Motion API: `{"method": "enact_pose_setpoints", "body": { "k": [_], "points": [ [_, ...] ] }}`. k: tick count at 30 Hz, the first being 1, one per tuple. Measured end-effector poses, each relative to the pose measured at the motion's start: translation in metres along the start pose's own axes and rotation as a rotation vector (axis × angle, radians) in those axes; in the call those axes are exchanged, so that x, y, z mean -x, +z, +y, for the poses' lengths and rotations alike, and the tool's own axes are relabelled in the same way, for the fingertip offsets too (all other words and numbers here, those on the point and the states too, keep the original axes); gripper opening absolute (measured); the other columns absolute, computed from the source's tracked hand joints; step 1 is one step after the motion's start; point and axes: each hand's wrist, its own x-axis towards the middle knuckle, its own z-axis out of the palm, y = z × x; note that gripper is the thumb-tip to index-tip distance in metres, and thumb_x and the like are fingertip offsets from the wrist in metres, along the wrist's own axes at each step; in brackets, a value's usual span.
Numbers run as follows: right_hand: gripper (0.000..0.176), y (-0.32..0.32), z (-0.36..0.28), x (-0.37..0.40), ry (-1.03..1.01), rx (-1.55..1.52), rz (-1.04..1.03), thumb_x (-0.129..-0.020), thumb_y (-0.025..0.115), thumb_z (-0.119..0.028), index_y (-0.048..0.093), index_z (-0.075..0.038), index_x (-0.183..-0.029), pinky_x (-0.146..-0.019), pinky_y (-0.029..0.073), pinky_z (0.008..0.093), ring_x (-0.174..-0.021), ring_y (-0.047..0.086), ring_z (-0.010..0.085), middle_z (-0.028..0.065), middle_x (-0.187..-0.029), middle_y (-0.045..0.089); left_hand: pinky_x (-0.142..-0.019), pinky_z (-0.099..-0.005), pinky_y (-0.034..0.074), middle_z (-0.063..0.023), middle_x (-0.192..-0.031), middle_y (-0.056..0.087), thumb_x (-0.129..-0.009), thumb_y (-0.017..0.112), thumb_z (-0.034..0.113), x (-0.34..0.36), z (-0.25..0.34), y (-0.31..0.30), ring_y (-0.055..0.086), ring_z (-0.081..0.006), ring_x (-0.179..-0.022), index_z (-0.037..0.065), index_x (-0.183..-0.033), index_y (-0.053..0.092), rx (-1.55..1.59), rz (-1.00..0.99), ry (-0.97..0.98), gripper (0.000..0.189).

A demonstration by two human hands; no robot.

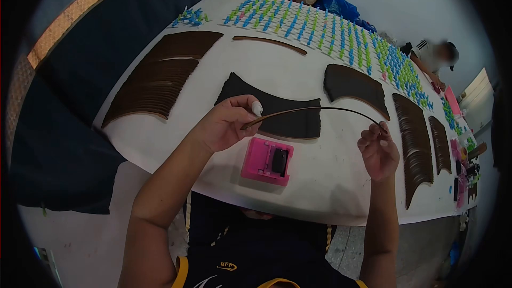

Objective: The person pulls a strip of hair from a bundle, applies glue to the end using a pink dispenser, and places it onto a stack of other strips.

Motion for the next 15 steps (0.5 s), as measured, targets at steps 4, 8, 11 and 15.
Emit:
{"method": "enact_pose_setpoints", "body": {
  "k": [4,8,11,15],
  "points": [
    [0.033,0.007,0.013,-0.023,-0.150,0.080,0.237,-0.097,0.061,0.001,0.067,-0.008,-0.129,-0.093,0.055,0.0365,-0.104,0.063,0.0180,0.0047,-0.114,0.069,-0.070,-0.0304,0.042,-0.0061,-0.078,0.063,-0.086,0.065,0.002,-0.010,0.008,-0.008,0.053,-0.0167,-0.075,0.004,-0.100,0.068,0.090,-0.038,0.030,0.015],
    [0.026,0.005,0.027,-0.060,-0.218,0.154,0.285,-0.099,0.066,-0.001,0.068,-0.008,-0.124,-0.087,0.056,0.0335,-0.096,0.065,0.0149,0.0033,-0.108,0.071,-0.069,-0.0311,0.042,-0.0071,-0.081,0.065,-0.094,0.058,0.006,-0.032,0.023,-0.019,0.054,-0.0174,-0.073,0.003,-0.101,0.068,0.233,-0.104,0.111,0.012],
    [0.023,0.005,0.038,-0.094,-0.242,0.216,0.349,-0.099,0.070,-0.003,0.069,-0.008,-0.121,-0.084,0.056,0.0320,-0.093,0.065,0.0125,0.0024,-0.107,0.071,-0.070,-0.0324,0.043,-0.0084,-0.082,0.066,-0.097,0.054,0.007,-0.059,0.035,-0.033,0.055,-0.0189,-0.074,0.001,-0.100,0.068,0.379,-0.066,0.220,0.016],
    [0.017,0.002,0.053,-0.142,-0.216,0.384,0.407,-0.099,0.073,-0.005,0.068,-0.009,-0.114,-0.083,0.055,0.0317,-0.091,0.065,0.0115,0.0018,-0.102,0.071,-0.070,-0.0332,0.046,-0.0104,-0.085,0.068,-0.098,0.050,0.006,-0.107,0.042,-0.075,0.056,-0.0203,-0.075,-0.002,-0.104,0.068,0.499,0.069,0.366,0.020]
  ]
}}
